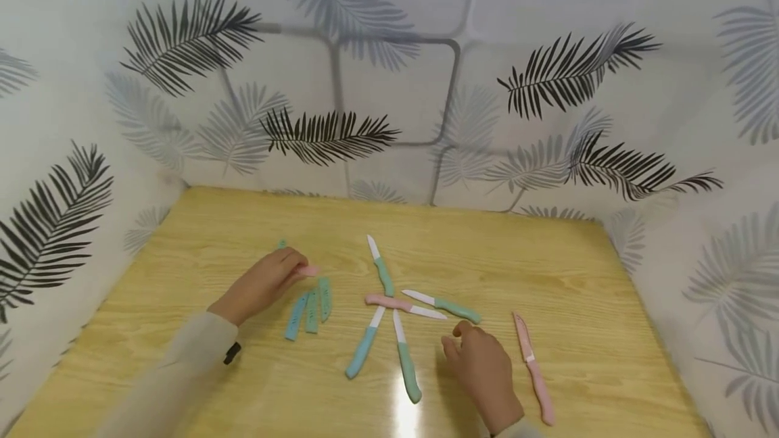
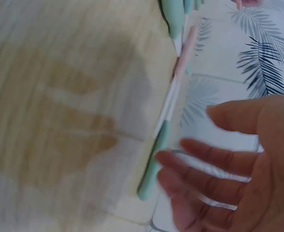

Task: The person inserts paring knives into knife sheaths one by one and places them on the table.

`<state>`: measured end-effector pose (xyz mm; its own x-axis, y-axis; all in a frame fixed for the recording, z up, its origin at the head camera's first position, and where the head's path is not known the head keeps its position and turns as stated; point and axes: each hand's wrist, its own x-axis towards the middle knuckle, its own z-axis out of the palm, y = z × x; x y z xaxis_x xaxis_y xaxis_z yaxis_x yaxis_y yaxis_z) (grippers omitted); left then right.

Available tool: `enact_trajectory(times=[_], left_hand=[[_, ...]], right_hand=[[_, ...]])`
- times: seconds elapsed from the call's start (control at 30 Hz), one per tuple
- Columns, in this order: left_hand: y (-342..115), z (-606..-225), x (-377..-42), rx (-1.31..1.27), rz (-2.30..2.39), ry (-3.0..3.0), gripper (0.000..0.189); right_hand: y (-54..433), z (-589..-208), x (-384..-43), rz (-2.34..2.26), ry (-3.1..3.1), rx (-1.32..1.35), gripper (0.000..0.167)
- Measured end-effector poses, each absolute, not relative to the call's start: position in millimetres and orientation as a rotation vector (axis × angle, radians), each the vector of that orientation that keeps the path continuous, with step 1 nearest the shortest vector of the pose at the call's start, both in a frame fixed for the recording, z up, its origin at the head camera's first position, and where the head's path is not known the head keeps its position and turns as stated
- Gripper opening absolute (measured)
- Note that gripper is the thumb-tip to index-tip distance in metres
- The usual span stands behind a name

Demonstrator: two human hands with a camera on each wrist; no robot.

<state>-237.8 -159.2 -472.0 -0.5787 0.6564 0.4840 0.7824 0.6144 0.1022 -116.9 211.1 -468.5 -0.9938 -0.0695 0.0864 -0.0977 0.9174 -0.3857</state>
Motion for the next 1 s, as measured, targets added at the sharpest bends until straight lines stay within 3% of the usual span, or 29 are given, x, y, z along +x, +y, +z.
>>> enact_trajectory(times=[0.17, 0.87, 1.0], left_hand=[[-159.0, -470.6, -230.3, -1.090, -0.507, -2.455, 0.020], [-167.5, -475.2, -204.3, -1.045, -0.640, -2.524, 0.017], [-166.9, -478.8, -203.3, -1.029, -0.631, -2.547, 0.016]], right_hand=[[199.2, -473.1, -127.4, 0.623, -2.950, 0.226, 0.016], [136.0, -462.5, -184.8, 0.509, -2.931, 0.483, 0.009], [131.5, -466.6, -191.7, 0.466, -2.975, 0.474, 0.016]])
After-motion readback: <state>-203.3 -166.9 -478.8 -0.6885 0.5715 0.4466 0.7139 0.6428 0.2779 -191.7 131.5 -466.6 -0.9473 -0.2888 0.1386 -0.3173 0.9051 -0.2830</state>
